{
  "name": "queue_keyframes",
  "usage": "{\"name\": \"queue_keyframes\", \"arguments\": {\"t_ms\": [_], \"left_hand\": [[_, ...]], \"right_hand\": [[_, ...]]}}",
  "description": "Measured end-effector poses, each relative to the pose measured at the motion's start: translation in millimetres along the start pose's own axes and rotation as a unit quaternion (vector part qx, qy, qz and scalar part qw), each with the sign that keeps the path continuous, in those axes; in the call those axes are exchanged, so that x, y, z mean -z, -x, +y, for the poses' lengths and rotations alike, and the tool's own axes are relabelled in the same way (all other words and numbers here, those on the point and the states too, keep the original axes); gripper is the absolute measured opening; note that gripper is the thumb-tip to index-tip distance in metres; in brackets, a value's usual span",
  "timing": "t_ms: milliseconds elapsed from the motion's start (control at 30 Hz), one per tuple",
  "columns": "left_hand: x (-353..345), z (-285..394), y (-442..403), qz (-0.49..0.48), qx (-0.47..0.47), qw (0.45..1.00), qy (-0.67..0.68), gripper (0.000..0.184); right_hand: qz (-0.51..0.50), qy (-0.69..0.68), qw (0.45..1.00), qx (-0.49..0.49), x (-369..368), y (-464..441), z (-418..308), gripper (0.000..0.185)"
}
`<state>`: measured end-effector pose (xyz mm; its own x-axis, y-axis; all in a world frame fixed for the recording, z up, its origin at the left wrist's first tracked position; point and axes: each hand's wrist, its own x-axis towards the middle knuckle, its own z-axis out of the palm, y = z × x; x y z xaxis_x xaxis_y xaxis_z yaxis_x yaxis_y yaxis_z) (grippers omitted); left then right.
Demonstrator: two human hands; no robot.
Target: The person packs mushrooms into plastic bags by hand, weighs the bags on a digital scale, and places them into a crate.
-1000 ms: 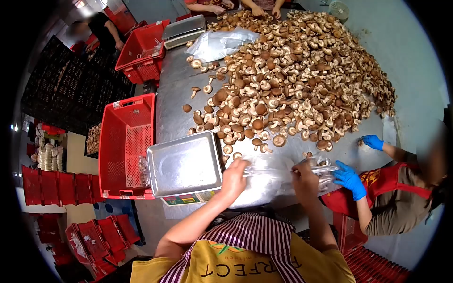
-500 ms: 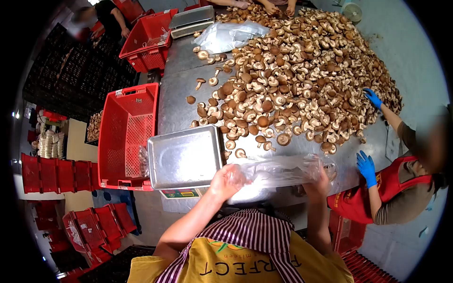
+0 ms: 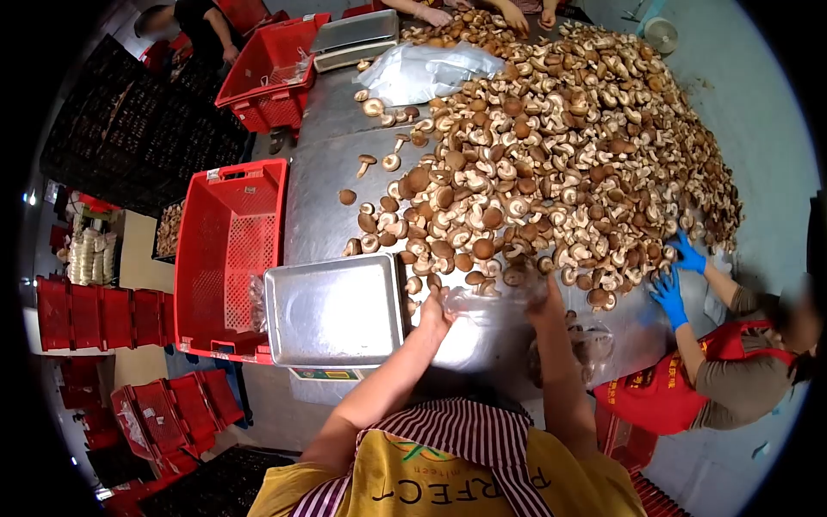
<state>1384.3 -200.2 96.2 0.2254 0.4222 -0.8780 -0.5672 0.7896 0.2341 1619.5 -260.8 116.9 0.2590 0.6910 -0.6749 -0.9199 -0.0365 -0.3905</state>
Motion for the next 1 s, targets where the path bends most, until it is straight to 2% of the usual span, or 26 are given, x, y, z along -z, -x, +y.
{"name": "queue_keyframes", "arguments": {"t_ms": [33, 67, 133, 167, 200, 233, 267, 300, 333, 400, 433, 467, 500, 533, 567, 600, 667, 700, 733, 767, 800, 833, 867, 933, 967, 1000], "left_hand": [[-6, 10, 1, -0.009, -0.023, 1.0, -0.015, 0.046], [-11, 23, 1, -0.017, -0.048, 0.998, -0.03, 0.048], [-32, 51, 7, -0.019, -0.173, 0.984, 0.02, 0.053], [-42, 66, 14, -0.074, -0.211, 0.975, 0.015, 0.058], [-47, 82, 1, -0.079, -0.197, 0.977, 0.008, 0.062], [-66, 92, 2, -0.059, -0.18, 0.981, -0.052, 0.063], [-79, 99, 7, -0.039, -0.161, 0.98, -0.112, 0.065], [-77, 98, -13, -0.036, -0.15, 0.971, -0.182, 0.059], [-77, 78, -46, -0.054, -0.247, 0.94, -0.228, 0.063], [-86, 57, -54, -0.064, -0.294, 0.886, -0.354, 0.07], [-113, 73, 12, -0.151, -0.152, 0.922, -0.321, 0.077], [-100, 75, -24, -0.126, -0.208, 0.901, -0.359, 0.07], [-85, 86, -41, -0.092, -0.142, 0.947, -0.274, 0.067], [-84, 102, -33, -0.058, -0.077, 0.978, -0.187, 0.064], [-86, 107, -25, -0.123, -0.09, 0.981, -0.119, 0.061], [-95, 107, -17, -0.117, -0.109, 0.98, -0.115, 0.059], [-98, 111, -23, -0.112, -0.112, 0.941, -0.3, 0.061], [-101, 116, -21, -0.107, -0.109, 0.932, -0.329, 0.063], [-113, 123, -7, -0.11, -0.088, 0.951, -0.276, 0.063], [-112, 130, -17, -0.076, -0.085, 0.954, -0.277, 0.064], [-111, 136, -26, -0.045, -0.083, 0.956, -0.277, 0.066], [-122, 133, -18, -0.069, -0.133, 0.934, -0.323, 0.072], [-120, 128, -47, 0.01, -0.127, 0.904, -0.409, 0.072], [-112, 114, -65, -0.022, -0.164, 0.843, -0.512, 0.067], [-127, 113, -36, -0.004, -0.164, 0.847, -0.505, 0.058], [-123, 111, -37, -0.005, -0.165, 0.847, -0.505, 0.058]], "right_hand": [[-0.075, 0.003, 0.997, -0.028, -16, -12, -2, 0.034], [-0.077, 0.004, 0.997, -0.031, -31, -21, 2, 0.034], [-0.099, 0.038, 0.994, 0.009, -85, -10, 13, 0.03], [-0.09, 0.045, 0.994, -0.035, -61, -35, 21, 0.032], [-0.08, 0.052, 0.992, -0.078, -39, -59, 27, 0.034], [-0.03, 0.064, 0.994, -0.087, -45, -53, 23, 0.036], [-0.028, 0.065, 0.994, -0.088, -39, -53, 13, 0.036], [-0.075, 0.059, 0.993, -0.068, -27, -55, -5, 0.039], [-0.124, 0.052, 0.99, -0.049, -20, -60, -18, 0.042], [-0.057, 0.026, 0.998, -0.007, -29, -64, -33, 0.044], [-0.058, 0.069, 0.996, 0.008, -30, -64, -39, 0.042], [-0.036, 0.125, 0.991, -0.006, -23, -68, -40, 0.04], [-0.016, 0.18, 0.983, -0.022, -14, -74, -41, 0.038], [-0.016, 0.181, 0.983, -0.023, -36, -64, -39, 0.038], [0.004, 0.216, 0.975, -0.051, -62, -57, -33, 0.039], [0.025, 0.251, 0.965, -0.079, -82, -53, -31, 0.04], [-0.01, 0.209, 0.973, -0.095, -63, -91, -31, 0.042], [0.015, 0.269, 0.961, -0.061, -81, -94, -27, 0.047], [0.039, 0.326, 0.944, -0.025, -100, -91, -24, 0.053], [0.004, 0.357, 0.931, -0.082, -123, -73, -29, 0.056], [0.003, 0.357, 0.931, -0.079, -128, -79, -31, 0.056], [-0.001, 0.397, 0.915, -0.08, -131, -87, -31, 0.06], [-0.004, 0.435, 0.896, -0.084, -130, -95, -27, 0.064], [-0.062, 0.534, 0.843, -0.017, -94, -140, -7, 0.07], [-0.04, 0.608, 0.791, 0.055, -91, -142, -1, 0.064], [-0.017, 0.674, 0.727, 0.127, -89, -140, 3, 0.058]]}}
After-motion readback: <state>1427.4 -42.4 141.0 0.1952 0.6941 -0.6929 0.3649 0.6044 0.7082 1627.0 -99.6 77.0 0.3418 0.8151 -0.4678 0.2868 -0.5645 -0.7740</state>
